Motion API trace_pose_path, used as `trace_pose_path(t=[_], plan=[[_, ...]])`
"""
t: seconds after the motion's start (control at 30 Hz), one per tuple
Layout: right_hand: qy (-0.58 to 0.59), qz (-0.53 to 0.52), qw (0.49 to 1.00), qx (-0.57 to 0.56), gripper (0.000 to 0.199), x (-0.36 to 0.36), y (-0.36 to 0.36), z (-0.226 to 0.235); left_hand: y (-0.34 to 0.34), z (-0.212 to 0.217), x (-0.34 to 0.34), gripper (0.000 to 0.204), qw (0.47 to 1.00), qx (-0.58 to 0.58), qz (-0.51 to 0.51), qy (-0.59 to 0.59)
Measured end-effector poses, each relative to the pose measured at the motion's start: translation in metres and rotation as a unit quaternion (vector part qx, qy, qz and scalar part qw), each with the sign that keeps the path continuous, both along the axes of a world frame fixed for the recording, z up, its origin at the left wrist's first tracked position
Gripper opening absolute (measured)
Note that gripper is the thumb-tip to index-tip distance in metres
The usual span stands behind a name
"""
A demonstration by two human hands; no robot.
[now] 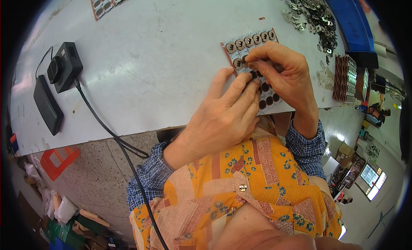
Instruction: The recorder is seen carefully placing small metal components into a designated grid-like assembly board.
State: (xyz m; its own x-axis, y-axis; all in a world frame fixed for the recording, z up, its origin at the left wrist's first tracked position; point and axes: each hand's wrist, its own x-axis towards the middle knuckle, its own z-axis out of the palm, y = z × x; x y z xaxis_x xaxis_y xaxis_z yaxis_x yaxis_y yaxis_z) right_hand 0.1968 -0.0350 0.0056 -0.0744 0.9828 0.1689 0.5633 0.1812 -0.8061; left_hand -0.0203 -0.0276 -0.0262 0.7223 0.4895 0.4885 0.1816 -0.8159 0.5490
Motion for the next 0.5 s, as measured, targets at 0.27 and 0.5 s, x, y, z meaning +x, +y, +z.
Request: trace_pose_path(t=[0.27, 0.5], plan=[[0.07, -0.076, 0.986, -0.127, 0.015, -0.008, -0.005, 0.009, -0.001, -0.001, 0.001, 0.049, 1.0, 0.017, 0.007, -0.001], [0.039, -0.091, 0.995, -0.033, 0.014, -0.012, -0.014, -0.013, -0.001, 0.002, 0.0, 0.051, 1.0, 0.011, -0.001, 0.015]])
